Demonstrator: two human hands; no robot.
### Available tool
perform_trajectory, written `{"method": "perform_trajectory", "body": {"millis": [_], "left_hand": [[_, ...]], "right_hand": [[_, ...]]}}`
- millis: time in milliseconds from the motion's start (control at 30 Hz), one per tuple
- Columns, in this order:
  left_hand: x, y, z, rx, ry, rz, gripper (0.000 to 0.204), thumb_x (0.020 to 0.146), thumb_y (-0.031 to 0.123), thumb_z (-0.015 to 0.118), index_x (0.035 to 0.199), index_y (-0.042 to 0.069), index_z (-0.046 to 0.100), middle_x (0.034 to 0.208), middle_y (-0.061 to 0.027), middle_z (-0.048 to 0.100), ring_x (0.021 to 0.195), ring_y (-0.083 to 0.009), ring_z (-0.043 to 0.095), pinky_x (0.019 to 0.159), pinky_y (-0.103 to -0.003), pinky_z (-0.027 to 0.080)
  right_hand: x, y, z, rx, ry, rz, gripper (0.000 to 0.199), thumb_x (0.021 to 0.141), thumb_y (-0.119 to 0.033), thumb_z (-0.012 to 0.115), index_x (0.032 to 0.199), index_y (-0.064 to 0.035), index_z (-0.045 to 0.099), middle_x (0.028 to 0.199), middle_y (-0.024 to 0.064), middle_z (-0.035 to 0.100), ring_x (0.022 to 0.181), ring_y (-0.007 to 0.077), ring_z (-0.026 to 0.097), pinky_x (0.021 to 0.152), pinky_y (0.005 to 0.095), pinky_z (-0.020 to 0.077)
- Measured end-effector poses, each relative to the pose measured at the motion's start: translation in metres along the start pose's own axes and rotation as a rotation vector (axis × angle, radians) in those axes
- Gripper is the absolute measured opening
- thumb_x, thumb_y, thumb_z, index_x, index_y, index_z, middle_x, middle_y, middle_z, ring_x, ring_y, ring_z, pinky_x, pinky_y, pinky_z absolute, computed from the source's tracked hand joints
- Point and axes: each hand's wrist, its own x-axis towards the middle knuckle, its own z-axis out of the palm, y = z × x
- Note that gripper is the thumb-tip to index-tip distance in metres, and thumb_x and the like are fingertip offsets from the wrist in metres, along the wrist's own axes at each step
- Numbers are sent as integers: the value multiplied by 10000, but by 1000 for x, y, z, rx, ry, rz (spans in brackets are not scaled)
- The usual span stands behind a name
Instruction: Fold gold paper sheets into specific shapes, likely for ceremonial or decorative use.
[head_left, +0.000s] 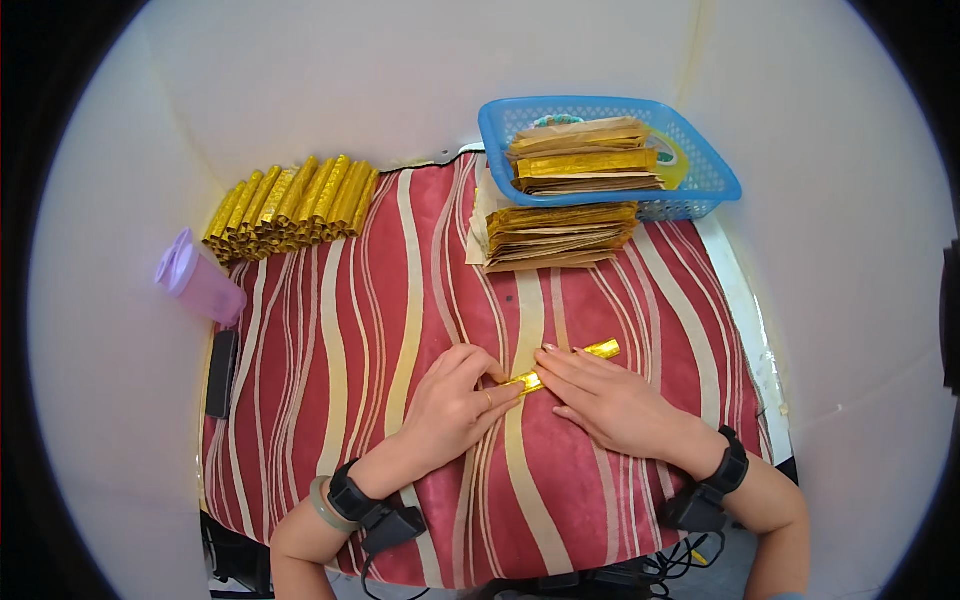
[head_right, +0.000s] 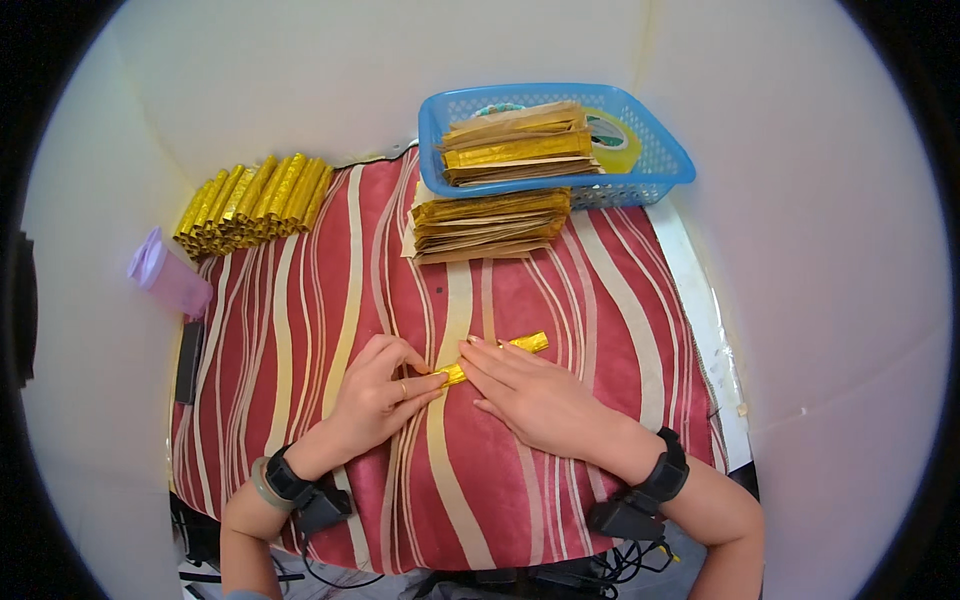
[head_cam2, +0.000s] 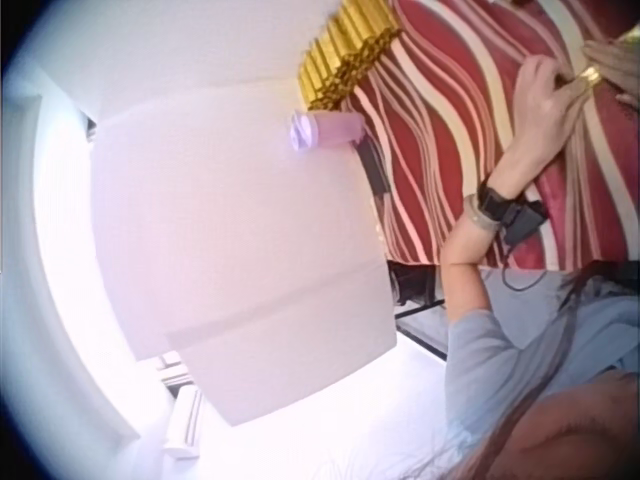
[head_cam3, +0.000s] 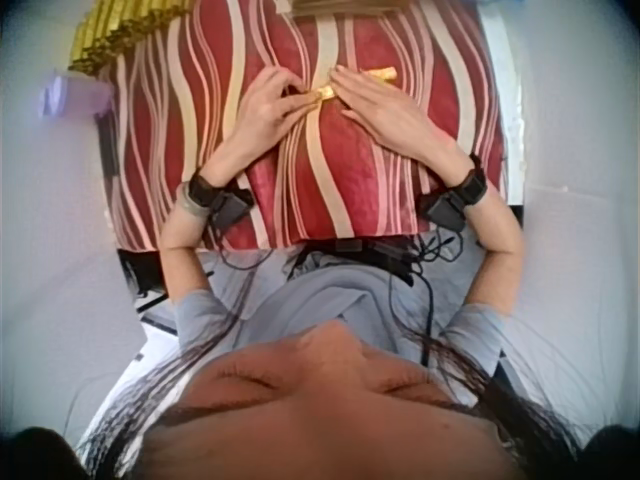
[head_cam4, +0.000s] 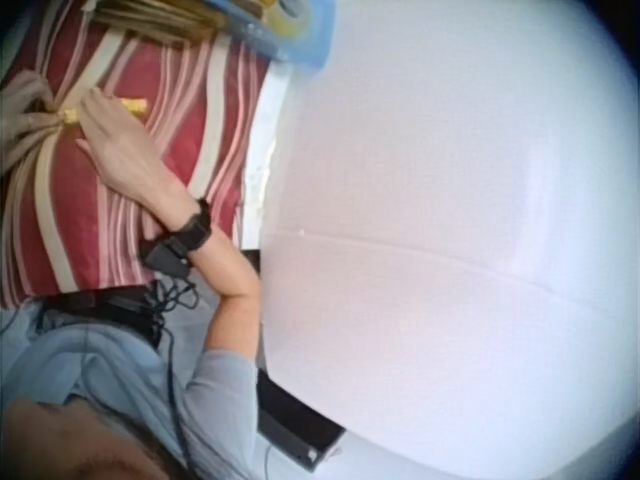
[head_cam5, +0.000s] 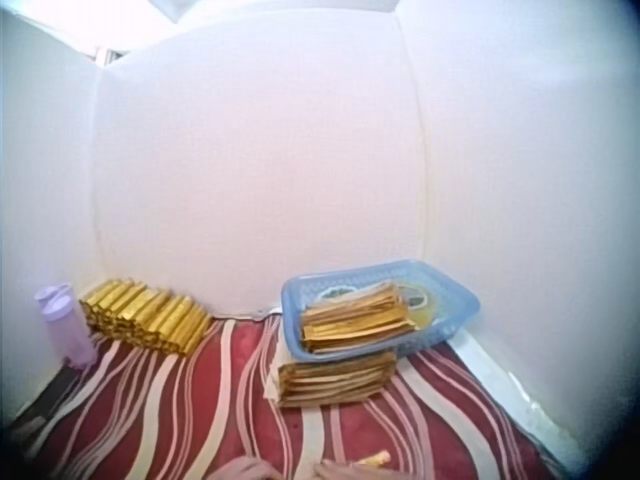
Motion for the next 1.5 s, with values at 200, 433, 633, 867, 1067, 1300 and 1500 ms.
{"method": "perform_trajectory", "body": {"millis": [200,433,633,867,1067,1300,1500], "left_hand": [[5,4,-2,109,-18,125,177,729,51,768,900,42,722,918,-64,630,926,-257,585,721,-356,487],[-5,11,-11,194,-197,120,297,790,67,698,1086,49,687,1175,-93,630,1173,-309,546,956,-473,431],[-17,16,-22,187,-424,-58,467,888,150,581,1352,102,539,1429,-67,491,1397,-311,347,1130,-556,178],[-17,10,-17,251,-404,-20,430,886,199,610,1307,117,580,1411,-34,509,1398,-305,337,1097,-596,212],[-19,7,-20,201,-427,-47,448,903,189,581,1348,145,553,1454,-30,466,1413,-361,290,1106,-603,190],[-20,6,-12,204,-406,-10,420,930,244,560,1338,145,561,1466,-18,446,1413,-329,293,1098,-611,217],[-29,5,-17,226,-408,-31,444,946,242,542,1384,168,511,1492,-5,420,1418,-310,299,1109,-582,200]], "right_hand": [[-1,-8,-11,-31,-27,-15,604,923,-383,586,1347,31,468,1443,214,411,1345,345,396,1113,420,337],[-6,-2,-17,-105,-30,7,605,911,-437,589,1387,-81,478,1470,224,370,1365,377,359,1110,448,326],[-12,0,-17,-113,-27,27,641,916,-457,571,1402,-59,447,1472,227,365,1376,359,349,1123,439,308],[-39,12,-36,-245,-45,173,695,929,-488,527,1402,9,410,1485,180,376,1389,302,346,1145,428,272],[-30,2,-39,-451,-55,116,787,901,-561,525,1378,54,416,1450,188,422,1381,296,361,1163,429,229],[5,-21,-4,-173,-76,6,945,878,-634,514,1379,145,326,1469,305,315,1402,384,287,1163,435,234],[-2,-5,-24,-180,-146,2,896,885,-596,539,1418,86,309,1495,267,300,1416,352,276,1164,425,234]]}}
